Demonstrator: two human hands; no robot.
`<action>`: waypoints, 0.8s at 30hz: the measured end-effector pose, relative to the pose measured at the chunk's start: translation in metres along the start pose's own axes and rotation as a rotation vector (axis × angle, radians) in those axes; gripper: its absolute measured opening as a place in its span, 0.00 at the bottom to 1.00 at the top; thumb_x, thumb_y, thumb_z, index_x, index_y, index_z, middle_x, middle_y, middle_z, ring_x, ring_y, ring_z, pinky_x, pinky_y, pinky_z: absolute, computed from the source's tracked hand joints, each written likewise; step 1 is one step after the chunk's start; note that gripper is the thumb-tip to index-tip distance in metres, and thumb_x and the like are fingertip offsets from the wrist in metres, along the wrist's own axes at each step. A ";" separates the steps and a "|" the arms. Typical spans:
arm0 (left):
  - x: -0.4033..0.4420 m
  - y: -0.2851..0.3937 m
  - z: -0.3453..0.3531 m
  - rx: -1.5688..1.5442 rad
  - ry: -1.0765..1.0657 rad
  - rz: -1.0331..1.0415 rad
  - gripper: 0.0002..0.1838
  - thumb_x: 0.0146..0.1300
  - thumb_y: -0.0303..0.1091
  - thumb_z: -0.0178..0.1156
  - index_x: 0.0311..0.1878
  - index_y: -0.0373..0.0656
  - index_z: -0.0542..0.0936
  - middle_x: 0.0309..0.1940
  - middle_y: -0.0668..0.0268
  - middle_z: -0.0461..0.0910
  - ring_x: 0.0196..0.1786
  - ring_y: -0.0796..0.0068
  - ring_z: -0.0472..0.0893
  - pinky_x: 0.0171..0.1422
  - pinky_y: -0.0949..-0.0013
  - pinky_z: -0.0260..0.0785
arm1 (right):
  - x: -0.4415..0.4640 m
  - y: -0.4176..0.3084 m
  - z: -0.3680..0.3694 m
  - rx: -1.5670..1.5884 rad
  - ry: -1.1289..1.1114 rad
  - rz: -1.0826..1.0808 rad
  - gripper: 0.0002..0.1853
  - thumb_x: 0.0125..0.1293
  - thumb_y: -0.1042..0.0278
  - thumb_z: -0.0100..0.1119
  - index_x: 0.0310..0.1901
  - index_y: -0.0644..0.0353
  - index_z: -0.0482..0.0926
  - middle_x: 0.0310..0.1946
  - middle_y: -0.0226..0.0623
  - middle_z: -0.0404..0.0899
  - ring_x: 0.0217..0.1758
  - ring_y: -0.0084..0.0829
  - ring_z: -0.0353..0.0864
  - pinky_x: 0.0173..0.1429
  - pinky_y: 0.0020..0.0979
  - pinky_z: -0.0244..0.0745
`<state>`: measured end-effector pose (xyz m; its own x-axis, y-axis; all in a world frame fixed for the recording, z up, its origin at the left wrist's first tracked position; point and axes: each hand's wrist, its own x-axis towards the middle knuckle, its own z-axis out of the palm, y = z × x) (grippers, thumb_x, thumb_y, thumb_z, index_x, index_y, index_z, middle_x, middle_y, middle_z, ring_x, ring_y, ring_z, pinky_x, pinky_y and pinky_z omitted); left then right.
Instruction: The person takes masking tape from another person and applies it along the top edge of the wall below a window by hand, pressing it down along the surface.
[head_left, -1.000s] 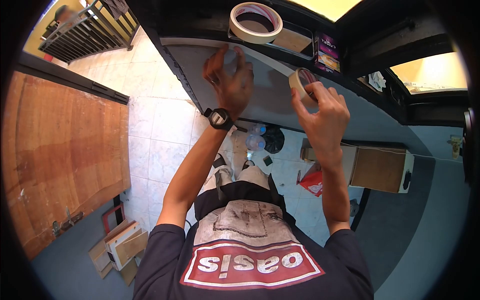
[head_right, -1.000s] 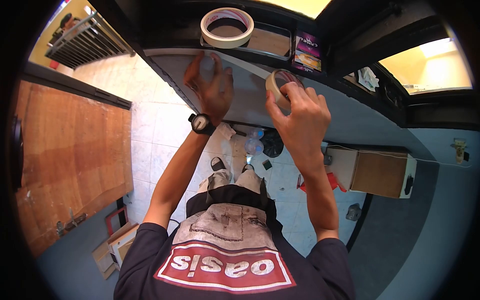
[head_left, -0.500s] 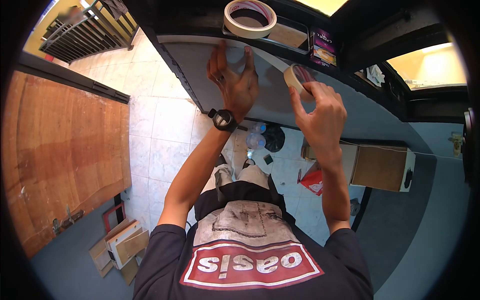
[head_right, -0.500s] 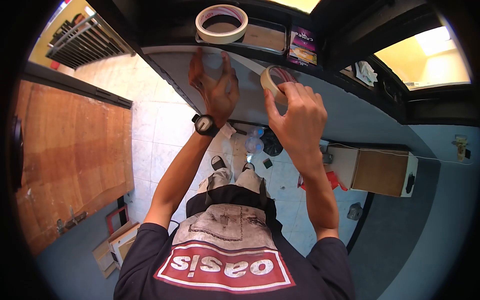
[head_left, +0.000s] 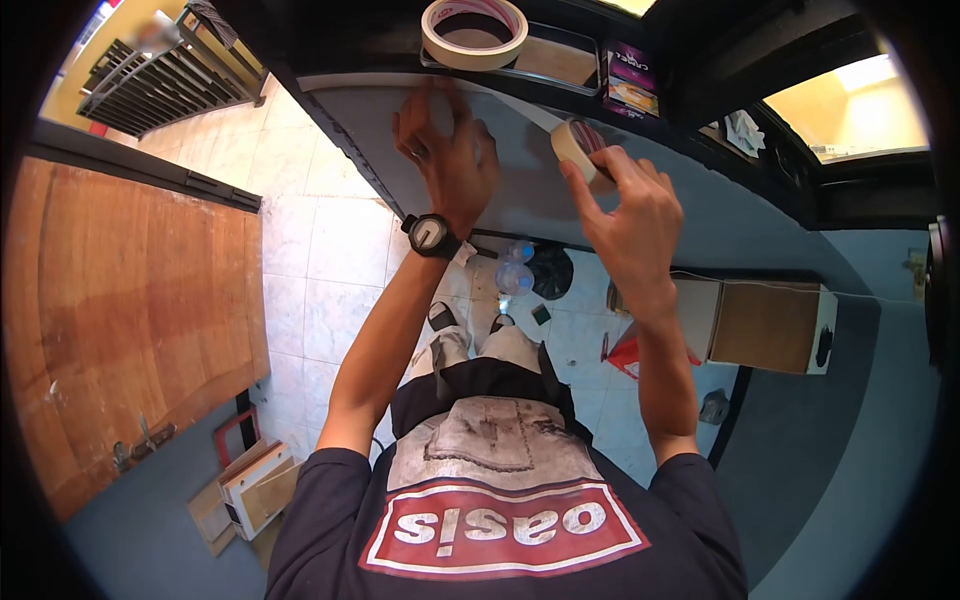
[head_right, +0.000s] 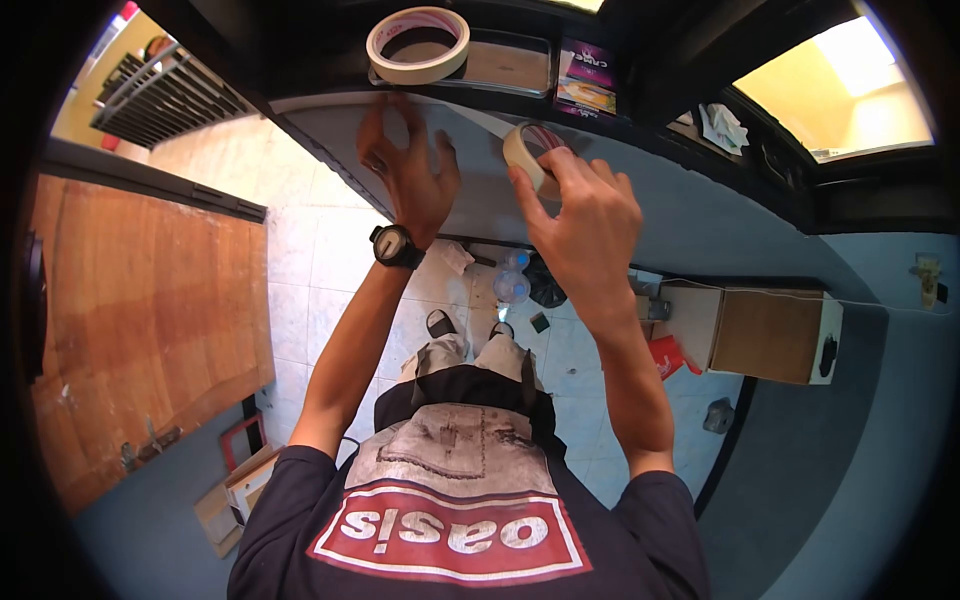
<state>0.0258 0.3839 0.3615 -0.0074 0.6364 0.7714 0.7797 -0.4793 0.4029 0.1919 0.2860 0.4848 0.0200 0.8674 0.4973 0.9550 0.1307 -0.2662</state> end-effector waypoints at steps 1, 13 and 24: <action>0.001 0.002 0.000 0.012 0.003 -0.003 0.37 0.62 0.26 0.68 0.76 0.33 0.73 0.77 0.39 0.58 0.80 0.40 0.55 0.80 0.46 0.49 | 0.000 0.000 0.001 0.015 0.017 -0.001 0.12 0.69 0.56 0.74 0.39 0.56 0.86 0.30 0.34 0.87 0.34 0.37 0.82 0.44 0.39 0.73; -0.006 0.010 0.010 0.011 -0.066 -0.028 0.39 0.61 0.27 0.63 0.79 0.47 0.72 0.82 0.32 0.46 0.83 0.28 0.46 0.83 0.32 0.44 | -0.003 0.009 -0.002 0.005 -0.004 -0.087 0.13 0.63 0.57 0.77 0.38 0.57 0.87 0.29 0.31 0.86 0.38 0.34 0.81 0.52 0.37 0.69; -0.012 0.011 0.017 0.024 -0.097 -0.050 0.43 0.59 0.27 0.62 0.81 0.54 0.70 0.84 0.32 0.40 0.85 0.24 0.39 0.83 0.24 0.39 | 0.001 0.019 -0.005 0.157 -0.074 -0.154 0.12 0.68 0.58 0.74 0.35 0.56 0.84 0.24 0.34 0.86 0.24 0.34 0.82 0.60 0.42 0.67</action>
<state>0.0447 0.3815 0.3483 0.0131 0.7153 0.6987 0.7948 -0.4314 0.4268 0.2112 0.2868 0.4843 -0.1502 0.8635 0.4815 0.8873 0.3325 -0.3195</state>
